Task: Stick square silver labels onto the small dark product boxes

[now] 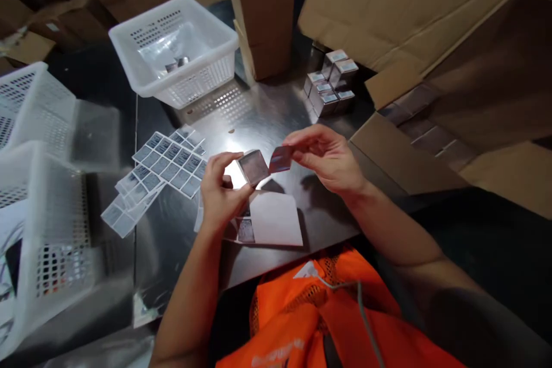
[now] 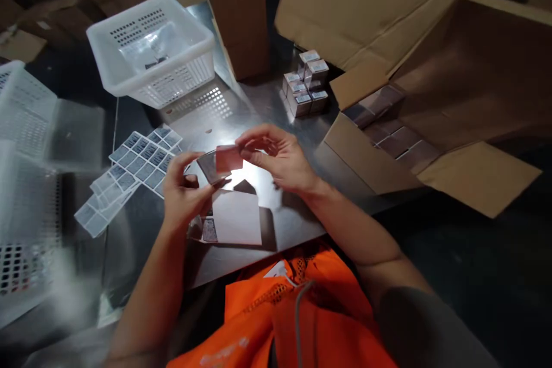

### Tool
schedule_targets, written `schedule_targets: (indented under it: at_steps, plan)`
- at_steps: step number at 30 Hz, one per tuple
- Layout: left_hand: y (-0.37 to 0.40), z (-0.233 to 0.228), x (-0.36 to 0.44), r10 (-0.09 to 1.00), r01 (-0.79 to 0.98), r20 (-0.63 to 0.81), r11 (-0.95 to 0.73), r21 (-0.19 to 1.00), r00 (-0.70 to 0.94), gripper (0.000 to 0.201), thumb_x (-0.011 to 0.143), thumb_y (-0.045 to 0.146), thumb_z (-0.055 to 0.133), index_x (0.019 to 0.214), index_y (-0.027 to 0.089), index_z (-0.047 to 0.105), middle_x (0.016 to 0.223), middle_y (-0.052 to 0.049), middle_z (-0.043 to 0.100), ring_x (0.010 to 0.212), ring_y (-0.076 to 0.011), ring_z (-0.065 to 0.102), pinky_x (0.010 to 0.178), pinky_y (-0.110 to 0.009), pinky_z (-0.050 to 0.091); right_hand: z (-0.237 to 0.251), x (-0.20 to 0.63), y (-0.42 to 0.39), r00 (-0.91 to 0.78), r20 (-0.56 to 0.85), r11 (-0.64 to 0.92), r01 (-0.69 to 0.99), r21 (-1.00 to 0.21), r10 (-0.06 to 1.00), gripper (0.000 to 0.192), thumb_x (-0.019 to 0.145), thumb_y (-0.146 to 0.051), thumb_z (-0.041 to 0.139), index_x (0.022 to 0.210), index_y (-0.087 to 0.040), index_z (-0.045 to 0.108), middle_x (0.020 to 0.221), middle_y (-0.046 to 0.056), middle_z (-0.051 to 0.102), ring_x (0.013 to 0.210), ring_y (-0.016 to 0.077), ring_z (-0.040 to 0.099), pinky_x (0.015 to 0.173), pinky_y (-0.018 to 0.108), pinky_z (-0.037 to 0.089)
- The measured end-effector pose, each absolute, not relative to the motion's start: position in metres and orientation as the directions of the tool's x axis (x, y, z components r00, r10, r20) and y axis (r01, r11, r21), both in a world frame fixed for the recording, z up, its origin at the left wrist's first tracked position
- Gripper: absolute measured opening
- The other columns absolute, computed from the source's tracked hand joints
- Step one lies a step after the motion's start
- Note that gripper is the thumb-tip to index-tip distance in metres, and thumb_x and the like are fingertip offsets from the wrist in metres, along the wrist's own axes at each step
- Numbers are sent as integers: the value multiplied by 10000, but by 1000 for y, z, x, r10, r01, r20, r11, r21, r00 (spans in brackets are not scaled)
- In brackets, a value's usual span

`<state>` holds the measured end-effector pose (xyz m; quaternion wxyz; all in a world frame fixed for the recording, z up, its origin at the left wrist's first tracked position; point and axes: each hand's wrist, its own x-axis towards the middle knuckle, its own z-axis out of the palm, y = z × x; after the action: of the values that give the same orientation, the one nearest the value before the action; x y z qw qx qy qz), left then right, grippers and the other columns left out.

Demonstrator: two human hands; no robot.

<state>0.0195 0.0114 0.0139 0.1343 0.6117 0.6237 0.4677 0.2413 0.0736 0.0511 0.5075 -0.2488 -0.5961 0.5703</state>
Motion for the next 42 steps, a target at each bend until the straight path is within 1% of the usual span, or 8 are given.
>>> schedule_targets:
  at_steps: [1,3,6,11,18,23,31,42]
  plan:
    - [10,14,23,896,617,402,-211,758,-189,522,668,251,855,1164,231,696,1086,-29,704,580,-48,497,457,-171,321,52,243,75,-394,233,135,-259,-956,889,366,803,-482,855,1023,-256,669,898,-10,696,859,163,673,870,340,575]
    - [8,15,30,916,560,364,-215,800,-168,501,670,285,874,1141,226,715,983,-2,710,543,-37,462,443,-167,307,53,244,75,-468,125,18,-226,-974,875,501,772,-425,872,1165,-256,611,835,-31,687,835,158,680,854,331,584]
    - [6,16,36,923,530,343,-207,822,-171,510,650,321,887,1122,210,728,895,25,704,465,-12,381,406,-169,274,53,241,71,-493,66,-51,-221,-974,867,619,735,-333,884,1223,-248,513,741,-61,658,953,181,704,895,337,587]
    - [4,17,39,922,537,347,-207,818,-172,510,643,292,884,1125,219,735,800,59,668,416,2,365,388,-158,242,51,236,66,-460,37,-80,-232,-969,887,664,700,-346,905,1175,-257,450,714,-64,654,1088,214,699,829,313,608]
    - [3,19,39,923,539,350,-215,814,-162,455,664,272,849,1102,211,743,789,56,673,421,4,345,393,-155,239,52,236,65,-449,17,-96,-229,-969,893,636,699,-333,899,1124,-260,431,711,-56,660,1101,234,704,744,283,611]
    - [2,18,38,912,570,381,-235,788,-150,453,672,250,837,1114,219,740,798,57,679,427,3,341,401,-156,237,52,236,66,-451,19,-103,-245,-964,892,615,696,-288,898,1097,-265,433,701,-69,652,1077,201,702,743,248,604]
    - [2,15,36,901,580,405,-249,776,-154,475,651,223,834,1119,224,748,801,47,688,419,-2,349,390,-162,228,50,235,67,-452,9,-103,-222,-970,892,625,688,-340,894,1097,-261,428,703,-56,641,1127,248,703,771,314,620]
    - [1,18,38,896,577,410,-247,778,-169,469,648,207,832,1109,223,749,776,57,682,411,1,353,381,-154,225,48,235,67,-453,20,-98,-236,-967,891,619,698,-347,890,1096,-267,422,700,-63,633,1133,244,699,747,300,610]
